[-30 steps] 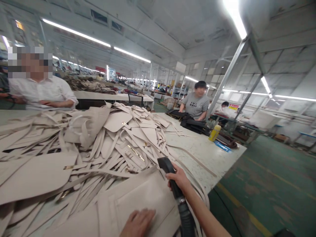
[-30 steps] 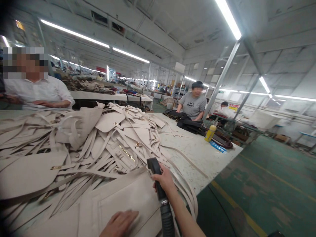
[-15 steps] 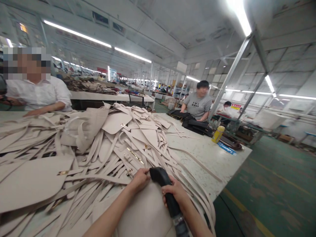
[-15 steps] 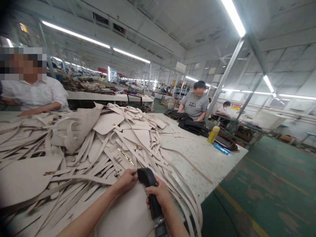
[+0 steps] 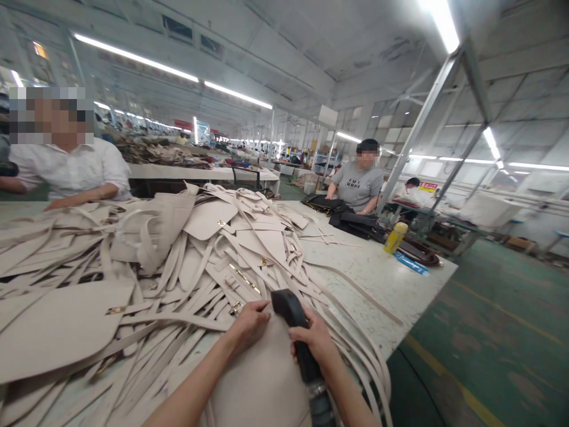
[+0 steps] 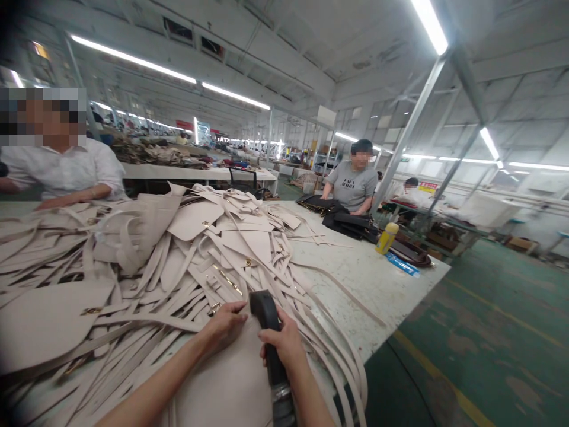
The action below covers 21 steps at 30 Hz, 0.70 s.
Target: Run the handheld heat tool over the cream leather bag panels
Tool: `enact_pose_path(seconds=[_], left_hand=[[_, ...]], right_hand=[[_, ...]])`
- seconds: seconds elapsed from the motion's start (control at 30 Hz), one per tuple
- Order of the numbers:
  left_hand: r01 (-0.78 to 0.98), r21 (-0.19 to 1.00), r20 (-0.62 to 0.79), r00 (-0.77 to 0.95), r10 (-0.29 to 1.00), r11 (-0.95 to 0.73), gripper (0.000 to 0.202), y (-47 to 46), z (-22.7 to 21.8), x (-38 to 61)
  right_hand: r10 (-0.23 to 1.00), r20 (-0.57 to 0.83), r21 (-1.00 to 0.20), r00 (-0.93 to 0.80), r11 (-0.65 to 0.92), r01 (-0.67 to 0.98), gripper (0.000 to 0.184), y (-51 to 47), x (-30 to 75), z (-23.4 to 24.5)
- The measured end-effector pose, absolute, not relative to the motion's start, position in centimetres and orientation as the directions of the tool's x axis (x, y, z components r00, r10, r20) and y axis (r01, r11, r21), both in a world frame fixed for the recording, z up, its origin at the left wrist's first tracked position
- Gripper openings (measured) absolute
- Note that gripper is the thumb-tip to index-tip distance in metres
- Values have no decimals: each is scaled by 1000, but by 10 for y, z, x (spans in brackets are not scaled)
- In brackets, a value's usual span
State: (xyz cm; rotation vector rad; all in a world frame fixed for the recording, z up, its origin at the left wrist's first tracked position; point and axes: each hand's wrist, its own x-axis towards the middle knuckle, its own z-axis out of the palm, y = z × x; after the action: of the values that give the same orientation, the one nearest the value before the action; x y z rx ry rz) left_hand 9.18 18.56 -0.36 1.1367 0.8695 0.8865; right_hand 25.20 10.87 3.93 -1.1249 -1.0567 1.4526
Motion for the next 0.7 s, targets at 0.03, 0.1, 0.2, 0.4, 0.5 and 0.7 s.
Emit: enact_pose_path(seconds=[0.03, 0.1, 0.2, 0.4, 0.5, 0.7], left_hand=[[-142, 972, -120, 390, 913, 188, 33, 186, -6, 91], [-154, 972, -110, 375, 921, 179, 34, 187, -11, 90], [-154, 977, -84, 346, 934, 145, 32, 187, -17, 91], [-24, 998, -40, 315, 948, 50, 26, 182, -14, 91], [71, 997, 5, 337, 941, -30, 33, 172, 0, 88], [395, 880, 120, 354, 928, -264, 30, 160, 25, 81]], right_hand=[[991, -116, -975, -73, -127, -182, 65, 113, 251, 41], [994, -102, -978, -41, -107, -178, 65, 115, 252, 44], [996, -87, -980, -19, -89, -179, 65, 100, 260, 46], [991, -129, -981, -16, -130, -144, 76, 53, 276, 46], [990, -132, -983, -53, -138, -122, 78, 40, 271, 55], [993, -119, -990, -22, -121, -76, 76, 26, 248, 63]])
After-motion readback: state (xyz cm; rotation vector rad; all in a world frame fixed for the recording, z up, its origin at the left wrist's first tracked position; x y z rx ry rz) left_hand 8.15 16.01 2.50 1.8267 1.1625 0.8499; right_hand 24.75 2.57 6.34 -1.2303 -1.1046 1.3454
